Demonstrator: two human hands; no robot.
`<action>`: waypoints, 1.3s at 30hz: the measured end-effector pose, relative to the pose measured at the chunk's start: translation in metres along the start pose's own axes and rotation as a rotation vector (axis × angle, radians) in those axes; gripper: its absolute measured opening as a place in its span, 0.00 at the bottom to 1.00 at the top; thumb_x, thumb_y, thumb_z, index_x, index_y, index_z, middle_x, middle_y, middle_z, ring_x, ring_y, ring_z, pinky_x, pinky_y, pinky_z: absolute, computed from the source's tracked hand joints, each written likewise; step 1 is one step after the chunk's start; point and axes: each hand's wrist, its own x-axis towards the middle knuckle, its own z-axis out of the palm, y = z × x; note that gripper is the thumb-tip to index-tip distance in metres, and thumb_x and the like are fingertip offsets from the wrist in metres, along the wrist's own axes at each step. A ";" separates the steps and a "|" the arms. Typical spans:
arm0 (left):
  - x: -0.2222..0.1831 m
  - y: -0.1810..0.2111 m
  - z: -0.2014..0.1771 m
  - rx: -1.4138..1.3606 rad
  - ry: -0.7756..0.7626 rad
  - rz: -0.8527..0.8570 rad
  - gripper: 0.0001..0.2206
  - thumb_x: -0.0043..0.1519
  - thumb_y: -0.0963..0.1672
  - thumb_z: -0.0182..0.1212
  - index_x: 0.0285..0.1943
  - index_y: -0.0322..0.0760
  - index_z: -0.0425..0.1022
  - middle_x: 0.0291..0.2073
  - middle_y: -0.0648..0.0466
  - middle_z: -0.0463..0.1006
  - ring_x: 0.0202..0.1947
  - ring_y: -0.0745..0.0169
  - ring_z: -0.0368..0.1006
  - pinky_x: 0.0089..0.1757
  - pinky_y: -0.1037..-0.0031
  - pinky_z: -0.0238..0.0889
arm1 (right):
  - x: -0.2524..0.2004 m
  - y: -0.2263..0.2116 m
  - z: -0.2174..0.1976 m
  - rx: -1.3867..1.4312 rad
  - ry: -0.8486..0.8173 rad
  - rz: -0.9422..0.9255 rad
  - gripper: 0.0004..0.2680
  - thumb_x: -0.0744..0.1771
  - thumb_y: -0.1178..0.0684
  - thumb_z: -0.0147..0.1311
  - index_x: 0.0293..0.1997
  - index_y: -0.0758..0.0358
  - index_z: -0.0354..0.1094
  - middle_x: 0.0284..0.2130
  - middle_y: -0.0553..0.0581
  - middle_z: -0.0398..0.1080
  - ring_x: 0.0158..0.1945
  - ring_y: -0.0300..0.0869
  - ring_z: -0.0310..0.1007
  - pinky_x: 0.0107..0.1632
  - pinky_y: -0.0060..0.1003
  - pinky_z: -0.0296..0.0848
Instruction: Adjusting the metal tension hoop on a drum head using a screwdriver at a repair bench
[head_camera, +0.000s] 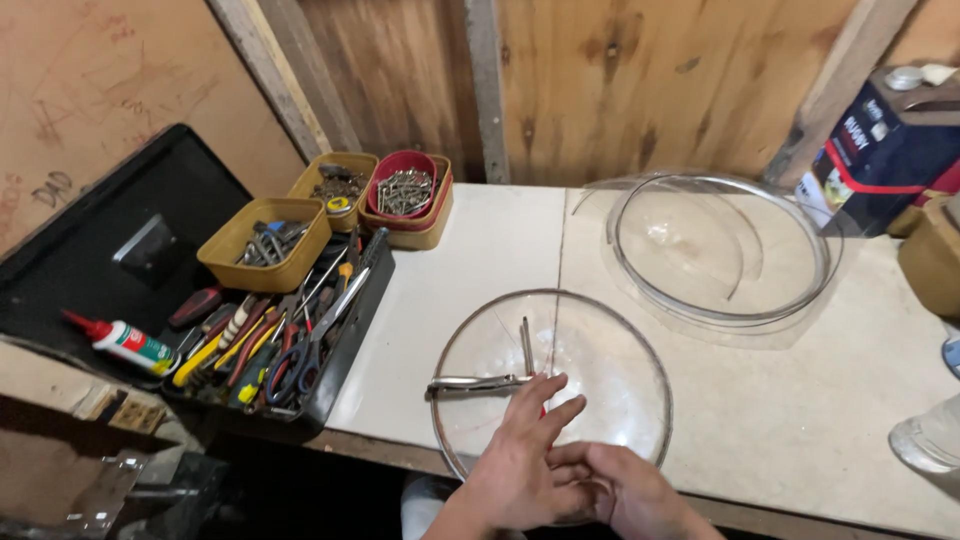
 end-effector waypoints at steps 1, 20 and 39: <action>0.002 0.004 -0.003 -0.009 -0.008 -0.029 0.42 0.47 0.50 0.77 0.70 0.35 0.63 0.71 0.35 0.57 0.73 0.25 0.48 0.62 0.39 0.54 | -0.002 -0.004 0.003 -0.031 0.041 -0.018 0.22 0.66 0.43 0.45 0.57 0.77 0.71 0.34 0.69 0.74 0.32 0.58 0.76 0.36 0.47 0.74; 0.029 0.082 -0.057 -0.346 -0.640 -0.522 0.40 0.47 0.47 0.60 0.76 0.42 0.58 0.57 0.50 0.75 0.57 0.57 0.73 0.53 0.73 0.65 | 0.004 0.003 0.016 -0.733 -0.098 0.047 0.14 0.66 0.43 0.61 0.24 0.62 0.73 0.21 0.50 0.73 0.32 0.37 0.75 0.40 0.29 0.68; 0.000 0.046 -0.017 -0.823 -0.106 -0.602 0.48 0.38 0.52 0.78 0.71 0.33 0.64 0.53 0.51 0.80 0.55 0.63 0.76 0.55 0.76 0.71 | 0.004 -0.018 0.047 -0.717 0.117 -0.360 0.09 0.64 0.50 0.65 0.31 0.67 0.79 0.22 0.54 0.76 0.28 0.39 0.72 0.33 0.33 0.68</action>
